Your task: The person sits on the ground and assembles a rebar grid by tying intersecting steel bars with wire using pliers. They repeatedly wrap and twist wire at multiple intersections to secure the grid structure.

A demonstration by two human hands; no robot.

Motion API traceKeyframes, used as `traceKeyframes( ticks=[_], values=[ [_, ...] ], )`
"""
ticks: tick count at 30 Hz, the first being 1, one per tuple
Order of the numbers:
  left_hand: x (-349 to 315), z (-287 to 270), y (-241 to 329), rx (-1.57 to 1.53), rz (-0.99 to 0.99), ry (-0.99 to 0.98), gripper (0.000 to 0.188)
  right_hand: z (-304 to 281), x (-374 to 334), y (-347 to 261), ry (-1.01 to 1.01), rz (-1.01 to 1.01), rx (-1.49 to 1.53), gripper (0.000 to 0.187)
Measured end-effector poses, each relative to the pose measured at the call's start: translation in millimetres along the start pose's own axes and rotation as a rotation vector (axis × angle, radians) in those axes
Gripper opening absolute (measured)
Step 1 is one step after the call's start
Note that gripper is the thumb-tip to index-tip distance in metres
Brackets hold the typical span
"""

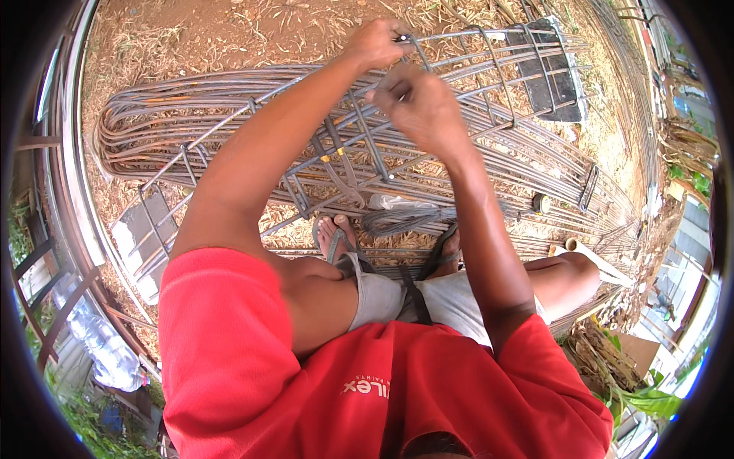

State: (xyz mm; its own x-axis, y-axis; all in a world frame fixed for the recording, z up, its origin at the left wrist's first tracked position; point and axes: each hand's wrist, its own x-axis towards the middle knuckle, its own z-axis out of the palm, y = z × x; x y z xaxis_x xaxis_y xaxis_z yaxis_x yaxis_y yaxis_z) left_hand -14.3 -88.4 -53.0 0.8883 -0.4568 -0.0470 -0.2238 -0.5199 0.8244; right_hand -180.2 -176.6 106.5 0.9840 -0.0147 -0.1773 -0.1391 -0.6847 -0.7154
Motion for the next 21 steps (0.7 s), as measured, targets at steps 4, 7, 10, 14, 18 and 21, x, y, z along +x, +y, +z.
traceKeyframes(
  ticks=[4,7,10,14,18,21],
  values=[
    [-2.9,-4.6,8.6,-0.021,-0.009,-0.049,0.054,55.2,-67.6,-35.8,-0.202,-0.029,-0.241,0.061],
    [-6.5,-8.7,16.5,-0.065,-0.032,-0.044,0.046,83.5,-69.7,-31.5,-0.195,0.005,-0.189,0.068],
    [-5.9,-10.1,19.5,-0.074,-0.055,-0.044,0.042,81.3,-63.8,-22.3,-0.222,0.016,-0.176,0.061],
    [-2.8,-7.3,16.3,-0.020,-0.055,-0.039,0.042,36.1,-85.8,-9.7,-0.440,0.080,-0.202,0.048],
    [-4.7,-7.3,18.5,0.011,-0.019,-0.008,0.041,-23.5,-112.4,12.1,-0.462,0.178,0.145,0.033],
    [-12.9,-10.8,29.2,0.054,-0.046,-0.018,0.039,-64.3,-103.2,20.9,-0.077,0.342,0.579,0.028]
  ],
)
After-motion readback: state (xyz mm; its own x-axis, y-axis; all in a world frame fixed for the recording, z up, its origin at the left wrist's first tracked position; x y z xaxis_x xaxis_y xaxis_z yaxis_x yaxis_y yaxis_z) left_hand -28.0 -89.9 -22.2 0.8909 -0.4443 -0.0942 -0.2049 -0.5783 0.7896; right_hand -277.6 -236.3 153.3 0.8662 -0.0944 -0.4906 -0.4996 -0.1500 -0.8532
